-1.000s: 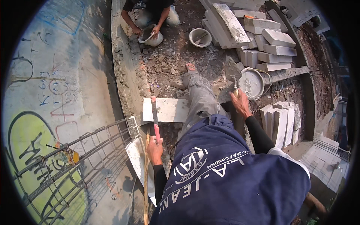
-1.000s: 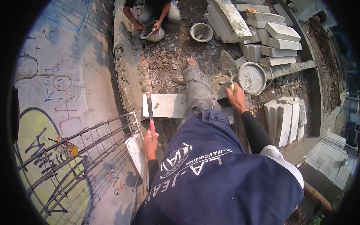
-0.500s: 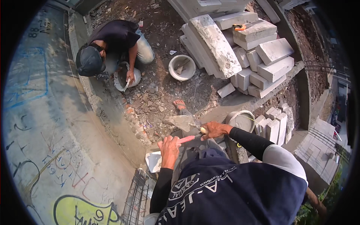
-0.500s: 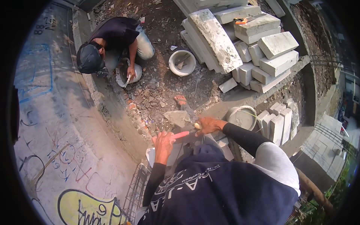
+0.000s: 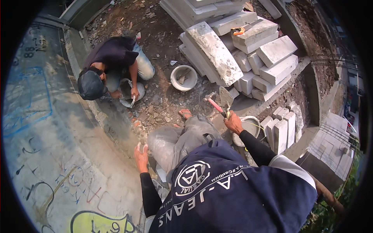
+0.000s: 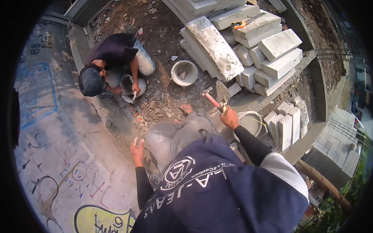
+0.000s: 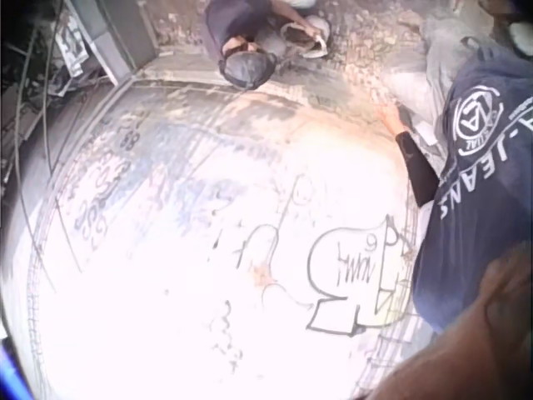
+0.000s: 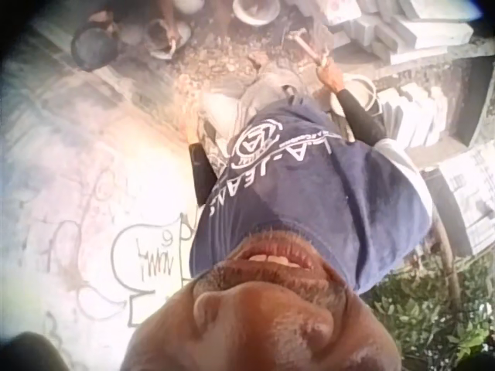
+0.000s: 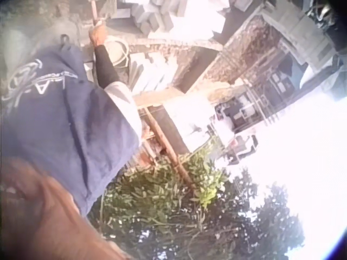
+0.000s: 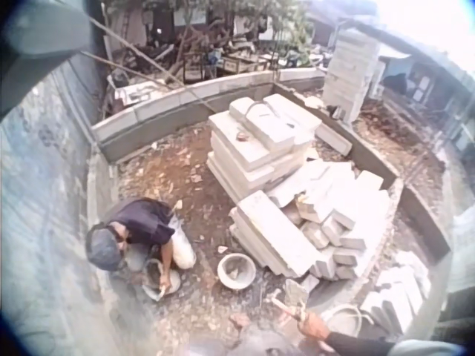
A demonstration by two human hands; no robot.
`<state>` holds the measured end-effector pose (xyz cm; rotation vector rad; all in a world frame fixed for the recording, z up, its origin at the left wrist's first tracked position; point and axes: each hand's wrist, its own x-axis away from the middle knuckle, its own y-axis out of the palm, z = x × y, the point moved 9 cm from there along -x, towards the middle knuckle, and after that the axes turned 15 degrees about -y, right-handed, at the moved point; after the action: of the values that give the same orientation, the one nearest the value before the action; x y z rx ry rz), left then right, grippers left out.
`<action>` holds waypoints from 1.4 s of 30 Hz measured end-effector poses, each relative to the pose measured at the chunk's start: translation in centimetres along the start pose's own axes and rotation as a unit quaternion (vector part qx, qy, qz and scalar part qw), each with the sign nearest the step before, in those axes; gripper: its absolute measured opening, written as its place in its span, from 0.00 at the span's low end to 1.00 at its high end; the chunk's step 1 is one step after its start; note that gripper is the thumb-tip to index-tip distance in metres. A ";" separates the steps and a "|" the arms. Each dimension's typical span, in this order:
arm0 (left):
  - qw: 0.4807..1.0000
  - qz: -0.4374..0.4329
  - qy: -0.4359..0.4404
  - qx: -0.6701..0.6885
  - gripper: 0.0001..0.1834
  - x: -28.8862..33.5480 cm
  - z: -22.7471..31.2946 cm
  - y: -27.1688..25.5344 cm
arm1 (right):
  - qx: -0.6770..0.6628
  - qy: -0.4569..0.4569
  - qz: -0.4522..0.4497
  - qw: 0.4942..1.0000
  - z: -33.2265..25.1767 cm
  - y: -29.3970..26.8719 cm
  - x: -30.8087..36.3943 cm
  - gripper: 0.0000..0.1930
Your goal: The person applies mortar onto foundation surfaces and concrete blocks using a trowel, then places the blocks along the wall structure and taps them into position with a hammer.
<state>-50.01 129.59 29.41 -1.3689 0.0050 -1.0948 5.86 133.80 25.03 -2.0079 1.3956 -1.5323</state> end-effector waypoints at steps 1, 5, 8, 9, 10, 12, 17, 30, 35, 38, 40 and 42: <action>1.000 0.002 0.003 0.001 0.33 -1.8 -2.3 -0.4 | -0.031 0.029 0.046 0.998 0.8 -1.1 -0.3 0.21; 0.989 -0.114 -0.091 -0.004 0.35 -9.2 -11.0 3.4 | -0.125 0.062 0.162 0.977 2.1 -3.5 -2.4 0.22; 0.961 -0.189 -0.155 0.128 0.35 -11.0 -10.7 5.6 | -0.148 0.091 0.190 0.966 1.9 -4.3 -4.8 0.23; 0.937 -0.207 -0.206 0.192 0.36 -10.4 -10.6 6.6 | -0.153 0.094 0.196 0.964 2.5 -4.0 -5.9 0.23; 0.935 -0.208 -0.210 0.196 0.36 -9.9 -10.2 6.7 | -0.148 0.091 0.193 0.966 3.1 -4.0 -6.8 0.23; 0.958 -0.176 -0.160 0.159 0.36 -7.3 -9.2 6.3 | -0.150 0.090 0.188 0.967 4.0 -4.7 -11.7 0.24; 0.950 -0.187 -0.217 0.128 0.35 3.1 -7.7 5.4 | -0.149 -0.065 0.150 0.975 6.1 -9.4 -24.5 0.16; 0.797 0.268 -0.391 0.374 0.38 23.5 -11.3 18.3 | 0.327 -0.497 -0.241 0.767 -13.7 0.0 -27.6 0.32; 0.742 0.298 -0.423 0.427 0.20 26.5 -5.9 23.2 | 0.319 -0.624 -0.369 0.611 -31.7 13.6 -18.3 0.24; 0.671 0.221 -0.499 0.502 0.21 29.0 -4.5 31.9 | 0.289 -0.662 -0.454 0.522 -40.1 17.8 -8.3 0.18; 0.580 0.210 -0.534 0.578 0.24 31.3 -2.5 34.9 | 0.247 -0.596 -0.531 0.549 -40.5 18.2 -6.4 0.14; 0.486 0.229 -0.580 0.612 0.27 33.1 -1.8 38.1 | 0.304 -0.707 -0.444 0.459 -42.1 20.5 -6.7 0.13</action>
<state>-9.90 100.93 18.52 -0.3821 -1.1330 0.5598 -40.60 142.55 24.40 -2.2100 -0.8632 0.1120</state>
